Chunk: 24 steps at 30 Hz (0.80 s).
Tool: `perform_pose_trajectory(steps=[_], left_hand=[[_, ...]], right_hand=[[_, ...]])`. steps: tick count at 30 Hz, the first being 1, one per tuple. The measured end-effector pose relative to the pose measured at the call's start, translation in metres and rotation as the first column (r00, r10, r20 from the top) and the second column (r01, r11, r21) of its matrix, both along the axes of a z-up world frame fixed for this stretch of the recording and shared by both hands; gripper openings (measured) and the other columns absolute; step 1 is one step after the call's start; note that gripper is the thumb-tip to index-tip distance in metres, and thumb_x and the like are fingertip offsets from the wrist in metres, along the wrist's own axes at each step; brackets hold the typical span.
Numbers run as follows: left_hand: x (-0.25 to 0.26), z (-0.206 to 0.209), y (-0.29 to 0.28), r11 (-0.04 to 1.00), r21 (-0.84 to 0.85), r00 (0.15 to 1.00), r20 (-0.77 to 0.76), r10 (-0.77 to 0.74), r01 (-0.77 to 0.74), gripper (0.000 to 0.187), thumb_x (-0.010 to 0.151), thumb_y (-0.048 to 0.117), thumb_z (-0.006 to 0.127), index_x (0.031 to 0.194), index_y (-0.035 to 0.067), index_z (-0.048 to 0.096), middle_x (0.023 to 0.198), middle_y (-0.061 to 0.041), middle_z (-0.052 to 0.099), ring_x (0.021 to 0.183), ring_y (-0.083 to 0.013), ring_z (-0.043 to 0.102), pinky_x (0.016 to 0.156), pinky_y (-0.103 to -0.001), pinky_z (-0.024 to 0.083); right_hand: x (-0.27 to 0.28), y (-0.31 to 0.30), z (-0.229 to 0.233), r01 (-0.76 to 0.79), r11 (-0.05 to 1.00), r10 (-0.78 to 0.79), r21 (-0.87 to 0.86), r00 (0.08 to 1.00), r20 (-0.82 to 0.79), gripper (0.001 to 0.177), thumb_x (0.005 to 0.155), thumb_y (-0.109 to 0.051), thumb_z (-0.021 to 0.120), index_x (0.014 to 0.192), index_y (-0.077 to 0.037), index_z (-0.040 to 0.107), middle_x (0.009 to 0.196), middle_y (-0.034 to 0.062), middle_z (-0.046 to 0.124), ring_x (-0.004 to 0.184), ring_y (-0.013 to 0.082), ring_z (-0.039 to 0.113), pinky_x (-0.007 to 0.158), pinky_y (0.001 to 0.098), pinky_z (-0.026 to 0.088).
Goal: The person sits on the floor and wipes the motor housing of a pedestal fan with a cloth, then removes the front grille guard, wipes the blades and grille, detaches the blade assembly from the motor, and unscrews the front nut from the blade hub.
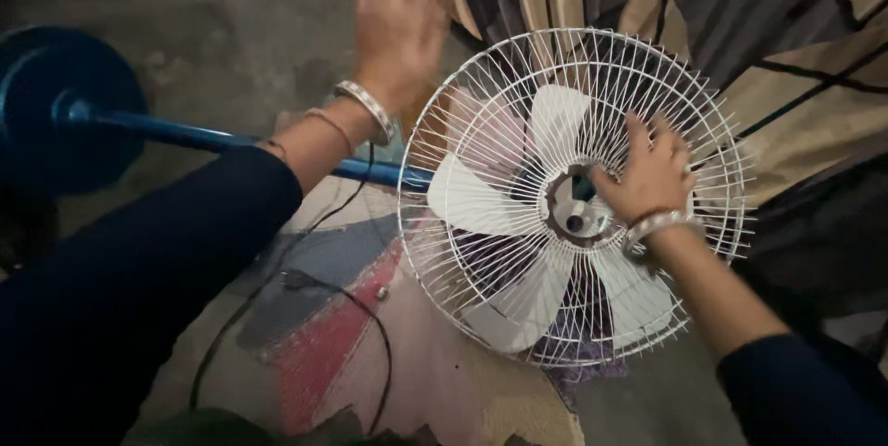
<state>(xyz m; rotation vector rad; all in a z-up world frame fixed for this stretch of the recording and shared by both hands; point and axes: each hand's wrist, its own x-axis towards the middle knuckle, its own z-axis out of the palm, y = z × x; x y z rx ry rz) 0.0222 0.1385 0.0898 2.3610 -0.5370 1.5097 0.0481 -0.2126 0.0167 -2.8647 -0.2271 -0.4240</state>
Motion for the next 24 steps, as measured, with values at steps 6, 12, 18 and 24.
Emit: perform_pose_trajectory(steps=[6, 12, 18, 24], left_hand=[[-0.047, -0.054, -0.066, 0.949, 0.264, 0.838, -0.545, -0.003, 0.175, 0.078, 0.082, 0.063, 0.069, 0.148, 0.027, 0.048, 0.155, -0.018, 0.036, 0.142, -0.0461, 0.029, 0.11, -0.068, 0.026], [-0.049, -0.089, -0.099, 0.98, 0.198, 0.768, -0.623, 0.149, -0.03, 0.091, 0.073, 0.065, 0.075, 0.151, 0.03, 0.043, 0.166, -0.016, 0.015, 0.153, -0.0436, 0.008, 0.112, -0.077, 0.015], [-0.018, -0.083, -0.091, 0.973, 0.23, 0.746, -0.645, 0.165, -0.016, 0.089, 0.077, 0.064, 0.075, 0.153, 0.031, 0.041, 0.166, -0.016, 0.016, 0.152, -0.0463, 0.008, 0.111, -0.078, 0.016], [0.02, -0.075, -0.086, 0.98, 0.189, 0.609, -0.772, 0.184, -0.057, 0.091, 0.073, 0.062, 0.075, 0.154, 0.037, 0.039, 0.168, -0.014, 0.014, 0.156, -0.0423, 0.011, 0.114, -0.076, 0.014]], right_hand=[[-0.046, 0.002, -0.02, -0.051, 0.977, 0.064, -0.206, 0.996, 0.055, 0.109, 0.069, -0.052, 0.079, 0.159, -0.031, 0.021, 0.167, 0.0143, 0.012, 0.15, 0.0466, 0.013, 0.107, 0.0744, 0.026], [-0.041, -0.007, -0.033, -0.037, 0.953, 0.092, -0.3, 0.981, 0.172, 0.09, 0.08, -0.037, 0.073, 0.159, -0.039, 0.029, 0.171, 0.0066, 0.016, 0.154, 0.0405, 0.018, 0.109, 0.0729, 0.029], [-0.011, -0.007, -0.024, -0.048, 0.952, 0.085, -0.304, 0.99, 0.108, 0.091, 0.078, -0.03, 0.073, 0.158, -0.044, 0.031, 0.172, 0.0021, 0.017, 0.154, 0.038, 0.02, 0.111, 0.0727, 0.029], [0.028, -0.005, -0.006, -0.138, 0.941, 0.139, -0.309, 0.99, -0.018, 0.083, 0.08, -0.042, 0.071, 0.154, -0.043, 0.033, 0.171, 0.003, 0.013, 0.151, 0.0393, 0.018, 0.109, 0.0754, 0.026]])
